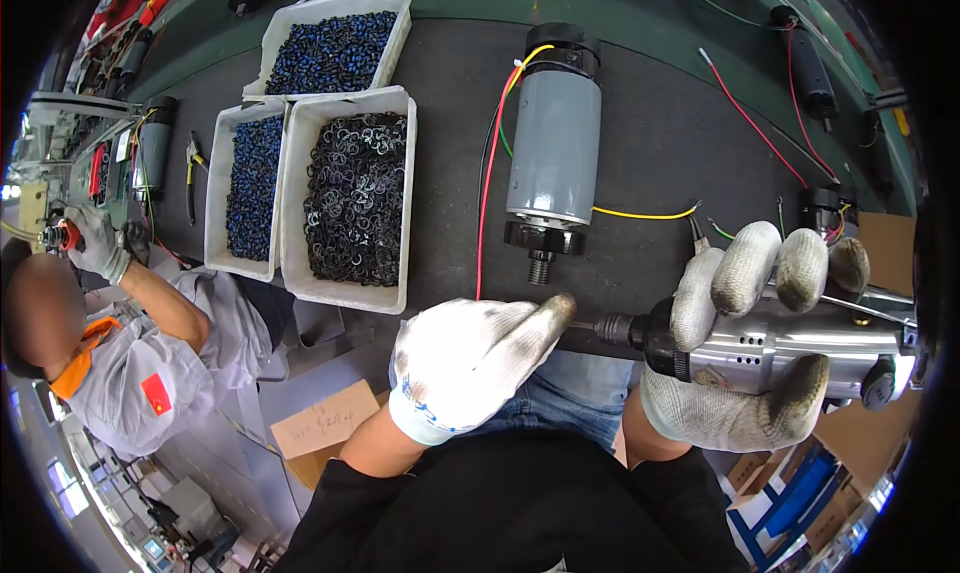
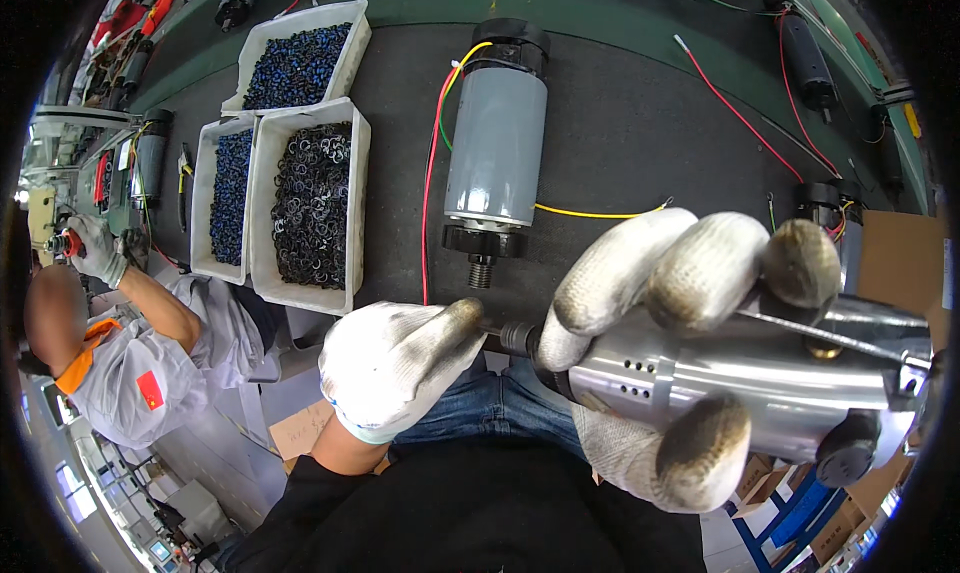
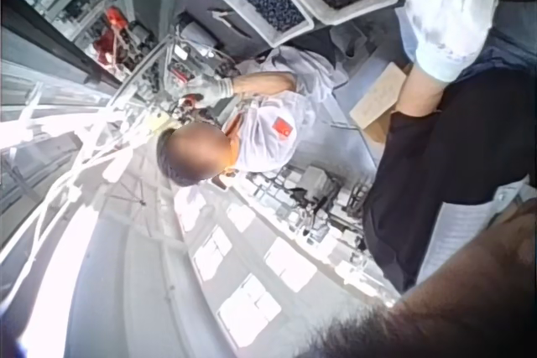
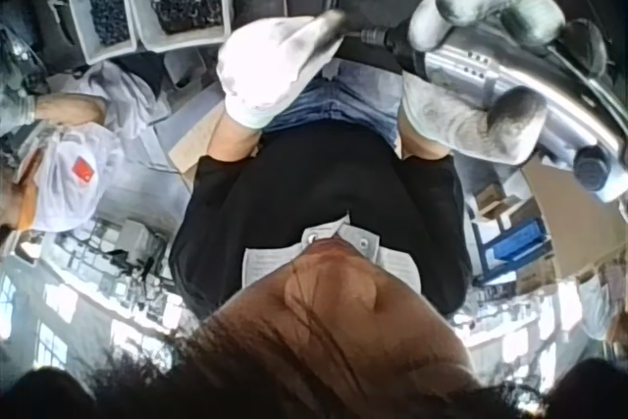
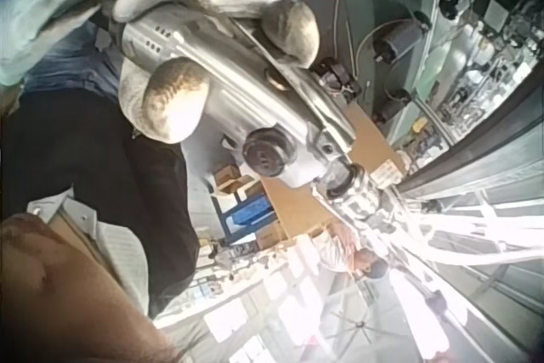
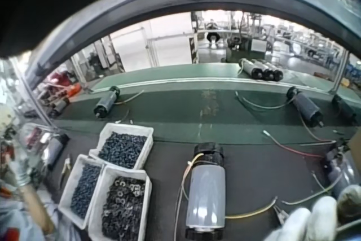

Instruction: Assembling electric motors by attaching components and using a pneumatic screwdriver.

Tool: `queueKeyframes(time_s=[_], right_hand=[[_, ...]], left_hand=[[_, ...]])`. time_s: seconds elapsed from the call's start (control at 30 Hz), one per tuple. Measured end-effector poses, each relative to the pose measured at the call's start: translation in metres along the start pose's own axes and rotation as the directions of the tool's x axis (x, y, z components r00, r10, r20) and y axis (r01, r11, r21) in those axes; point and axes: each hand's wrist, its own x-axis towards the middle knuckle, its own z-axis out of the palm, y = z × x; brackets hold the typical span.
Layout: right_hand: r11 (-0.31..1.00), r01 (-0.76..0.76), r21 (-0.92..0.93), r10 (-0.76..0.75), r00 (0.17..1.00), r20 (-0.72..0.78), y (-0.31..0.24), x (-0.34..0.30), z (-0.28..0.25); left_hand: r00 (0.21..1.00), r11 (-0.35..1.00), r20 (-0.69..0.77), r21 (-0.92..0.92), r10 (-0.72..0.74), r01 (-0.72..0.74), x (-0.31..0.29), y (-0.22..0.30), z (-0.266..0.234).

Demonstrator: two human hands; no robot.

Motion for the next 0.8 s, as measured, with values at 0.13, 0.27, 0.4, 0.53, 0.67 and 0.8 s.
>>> queueKeyframes(time_s=[0.13,0.27,0.4,0.53,0.67,0.8], right_hand=[[1.0,0.022,0.016,-0.022,1.0,0.018,0.0024,-0.0022,-0.0004],[1.0,-0.005,0.003,0.005,1.0,0.025,0.0014,-0.0018,-0.0012],[0.999,-0.016,-0.042,0.017,1.0,0.017,0.0018,-0.0021,0.0011],[0.999,-0.006,-0.033,0.005,1.0,-0.011,0.0034,-0.0027,0.0032],[0.999,-0.008,-0.051,0.009,1.0,0.022,0.0064,-0.008,0.0025],[0.994,-0.011,-0.105,0.014,1.0,0.027,0.008,-0.0083,0.0038]], left_hand=[[0.988,1.0,0.153,-0.013,-0.019,0.021,-0.0014,-0.0009,-0.0048],[0.998,0.999,0.037,0.018,0.042,-0.043,-0.0019,-0.0039,0.0011],[0.991,1.0,0.136,0.015,0.011,-0.013,-0.0027,-0.0037,-0.0031],[0.993,1.0,0.121,-0.005,0.0,0.001,-0.006,-0.0028,-0.0036],[0.996,1.0,0.091,-0.022,0.004,-0.002,-0.0013,0.0021,-0.0083],[0.976,0.999,0.214,-0.013,-0.042,0.046,0.0013,-0.0023,-0.006]])
